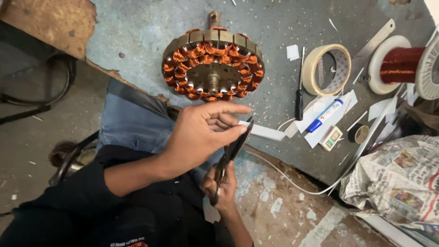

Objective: The person cuts small rectangular pieces from a white insulating strip using scissors and inserts them into the slots of a copper-wound motor stator. The person repeats this process for multiple slots around the stator.

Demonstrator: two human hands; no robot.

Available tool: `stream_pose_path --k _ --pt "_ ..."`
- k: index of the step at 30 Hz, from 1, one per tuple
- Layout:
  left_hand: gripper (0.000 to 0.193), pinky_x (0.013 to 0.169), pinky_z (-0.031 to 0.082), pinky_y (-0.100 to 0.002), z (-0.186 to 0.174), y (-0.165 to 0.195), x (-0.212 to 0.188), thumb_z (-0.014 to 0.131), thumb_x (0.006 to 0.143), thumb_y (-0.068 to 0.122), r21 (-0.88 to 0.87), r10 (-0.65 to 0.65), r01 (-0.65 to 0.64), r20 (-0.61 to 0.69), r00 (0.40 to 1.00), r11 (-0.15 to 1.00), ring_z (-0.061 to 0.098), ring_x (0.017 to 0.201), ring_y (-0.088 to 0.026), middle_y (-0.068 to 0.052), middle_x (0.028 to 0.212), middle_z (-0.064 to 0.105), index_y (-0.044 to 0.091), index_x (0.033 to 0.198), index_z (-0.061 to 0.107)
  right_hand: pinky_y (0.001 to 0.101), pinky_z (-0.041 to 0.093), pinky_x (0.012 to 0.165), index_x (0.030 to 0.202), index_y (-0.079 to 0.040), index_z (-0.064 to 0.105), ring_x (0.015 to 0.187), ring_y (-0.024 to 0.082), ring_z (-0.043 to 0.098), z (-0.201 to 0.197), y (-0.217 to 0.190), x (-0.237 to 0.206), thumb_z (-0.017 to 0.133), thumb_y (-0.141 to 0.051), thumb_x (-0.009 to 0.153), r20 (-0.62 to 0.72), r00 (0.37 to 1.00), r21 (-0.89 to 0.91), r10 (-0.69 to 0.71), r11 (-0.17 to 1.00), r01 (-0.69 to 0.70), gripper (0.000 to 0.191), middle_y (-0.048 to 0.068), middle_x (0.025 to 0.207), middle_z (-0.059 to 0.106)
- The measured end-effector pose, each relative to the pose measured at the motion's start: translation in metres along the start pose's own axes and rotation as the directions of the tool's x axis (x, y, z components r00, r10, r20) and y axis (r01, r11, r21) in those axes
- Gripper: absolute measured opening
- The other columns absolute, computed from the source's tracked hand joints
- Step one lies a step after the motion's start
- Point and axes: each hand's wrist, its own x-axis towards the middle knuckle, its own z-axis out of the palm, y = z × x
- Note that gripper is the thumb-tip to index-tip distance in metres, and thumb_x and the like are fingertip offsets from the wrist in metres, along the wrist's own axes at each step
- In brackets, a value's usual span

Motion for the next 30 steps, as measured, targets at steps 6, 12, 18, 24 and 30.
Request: stream_pose_path --k 6,12,18,24,30 --pt "0.02 0.079 0.062 -0.02 0.002 0.006 0.001 0.076 0.093 0.005 0.139 0.017 -0.017 0.003 1.0 0.99 0.075 0.086 -0.004 -0.003 0.099 0.081 0.0 0.112 0.078 0.0257 0.038 0.04 0.135 0.001 0.035 0.045 0.011 0.047 0.005 -0.004 0.006 0.084 -0.042 0.085 -0.025 0.999 -0.051 -0.046 0.998 0.045 0.082 0.002 0.064 0.051" --pt "0.034 0.077 0.061 -0.02 -0.007 0.018 -0.009 0.069 0.099 0.007 0.22 0.116 -0.134 0.092 0.989 0.966 0.073 0.087 -0.006 -0.006 0.105 0.074 0.008 0.133 0.072 0.0266 0.041 0.051 0.137 -0.001 0.033 0.055 0.012 0.051 0.001 0.006 0.018 0.089 -0.057 0.076 0.002 0.966 -0.042 -0.259 0.965 0.258 0.1 -0.001 0.068 0.051" --pt "0.047 0.074 0.061 -0.02 -0.006 0.03 -0.008 0.071 0.092 0.007 0.076 -0.035 0.032 0.031 0.999 0.997 0.074 0.09 -0.005 -0.004 0.106 0.078 0.006 0.138 0.064 0.0252 0.041 0.05 0.152 -0.002 0.028 0.056 0.01 0.051 0.015 -0.004 0.009 0.091 -0.054 0.069 -0.05 0.979 -0.133 -0.2 0.972 0.191 0.117 -0.002 0.067 0.052" --pt "0.048 0.077 0.061 -0.02 -0.01 0.031 -0.012 0.074 0.089 0.006 0.047 0.008 -0.008 -0.007 1.0 0.999 0.074 0.09 -0.005 -0.005 0.1 0.079 0.003 0.136 0.064 0.0246 0.042 0.054 0.127 0.002 0.048 0.059 0.011 0.053 0.016 0.001 0.011 0.088 -0.046 0.08 0.004 0.972 -0.231 -0.237 0.945 0.231 0.079 0.0 0.071 0.055" --pt "0.042 0.078 0.061 -0.02 -0.011 0.025 -0.016 0.075 0.091 0.004 0.014 0.046 -0.046 -0.015 0.999 0.999 0.071 0.089 -0.004 -0.007 0.099 0.08 0.0 0.132 0.069 0.0295 0.046 0.052 0.108 0.005 0.056 0.059 0.016 0.058 0.005 0.01 0.008 0.074 -0.006 0.095 -0.01 0.987 -0.279 -0.158 0.949 0.149 0.025 0.008 0.075 0.062"
